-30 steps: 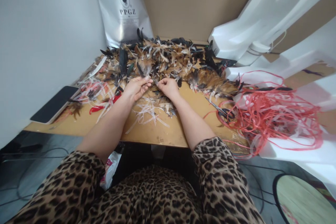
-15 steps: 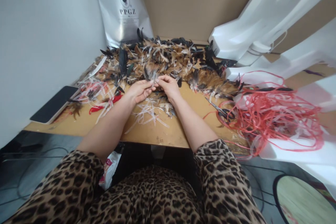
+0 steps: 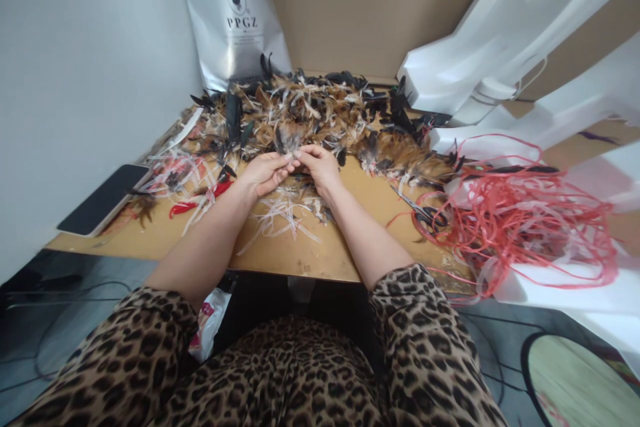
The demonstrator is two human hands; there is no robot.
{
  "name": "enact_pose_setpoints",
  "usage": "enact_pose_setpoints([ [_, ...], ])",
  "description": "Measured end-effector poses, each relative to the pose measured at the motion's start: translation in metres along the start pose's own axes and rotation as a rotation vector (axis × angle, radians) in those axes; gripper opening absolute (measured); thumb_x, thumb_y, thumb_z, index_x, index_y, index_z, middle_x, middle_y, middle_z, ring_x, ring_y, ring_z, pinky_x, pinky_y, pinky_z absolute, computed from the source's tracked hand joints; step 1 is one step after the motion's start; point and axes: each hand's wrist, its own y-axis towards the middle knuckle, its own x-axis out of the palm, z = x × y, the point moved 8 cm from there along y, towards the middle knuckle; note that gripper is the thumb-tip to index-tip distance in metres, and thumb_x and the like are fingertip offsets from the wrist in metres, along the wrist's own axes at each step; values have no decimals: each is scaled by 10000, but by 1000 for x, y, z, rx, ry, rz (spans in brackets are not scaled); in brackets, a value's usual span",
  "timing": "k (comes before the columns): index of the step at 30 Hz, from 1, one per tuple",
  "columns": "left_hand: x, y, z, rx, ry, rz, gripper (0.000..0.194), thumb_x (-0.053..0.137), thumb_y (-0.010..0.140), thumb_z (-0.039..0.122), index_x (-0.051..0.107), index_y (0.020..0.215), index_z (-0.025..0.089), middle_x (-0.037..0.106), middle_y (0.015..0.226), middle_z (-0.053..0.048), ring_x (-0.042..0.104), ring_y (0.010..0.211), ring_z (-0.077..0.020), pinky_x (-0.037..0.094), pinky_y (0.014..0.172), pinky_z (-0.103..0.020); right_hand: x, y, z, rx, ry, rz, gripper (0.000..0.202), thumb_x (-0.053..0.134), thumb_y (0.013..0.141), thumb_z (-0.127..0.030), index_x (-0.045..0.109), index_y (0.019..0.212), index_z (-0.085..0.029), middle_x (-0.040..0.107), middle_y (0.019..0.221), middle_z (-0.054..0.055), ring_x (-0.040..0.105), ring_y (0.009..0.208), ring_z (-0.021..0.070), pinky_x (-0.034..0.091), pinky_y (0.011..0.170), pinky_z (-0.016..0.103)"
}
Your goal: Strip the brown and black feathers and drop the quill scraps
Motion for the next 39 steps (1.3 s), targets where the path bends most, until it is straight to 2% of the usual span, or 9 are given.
enact_pose_setpoints([
  [8,-2,1,1,16,27,22,107,617,790,76,612,685,56,653,604,-52,573,481,-28,445,487,-96,1,-1,-4,-77,-44,5,315,813,517,-350,624,696,-173,604,586,-55,529,523,60,415,523,195],
  [13,-4,-1,3,32,97,46,112,659,761,103,599,674,66,643,587,-40,564,470,-32,432,473,-110,5,-3,-3,-24,-66,-56,347,824,492,-359,600,688,-179,607,595,-54,541,540,75,433,550,216],
  [19,1,-3,6,91,267,57,143,700,731,168,615,688,60,657,605,-51,578,471,-56,453,486,-152,-1,-4,-14,-52,-153,-35,328,809,533,-366,559,607,-167,541,486,-59,442,446,51,331,463,194],
  [23,1,-3,5,89,248,65,137,705,727,174,628,715,61,675,640,-61,591,495,-57,465,510,-153,-1,-3,-12,-54,-86,-17,361,819,504,-372,527,587,-176,520,478,-72,455,453,56,355,472,197],
  [31,2,-5,3,43,177,43,125,686,741,145,618,680,60,654,590,-54,577,466,-47,451,488,-134,5,-4,-1,47,24,-16,433,837,442,-389,487,599,-190,529,492,-80,487,466,67,393,487,205],
  [36,3,-6,6,80,306,53,162,715,717,184,626,650,67,656,588,-60,580,461,-63,462,486,-158,-2,-2,-2,58,-97,-15,398,815,482,-405,505,589,-179,530,479,-62,468,453,57,352,459,186],
  [39,4,-6,6,84,394,33,179,710,724,195,627,637,63,663,597,-74,577,456,-69,461,481,-169,-15,3,-11,16,-90,48,374,800,496,-414,539,627,-180,522,490,-64,458,458,55,339,451,182],
])
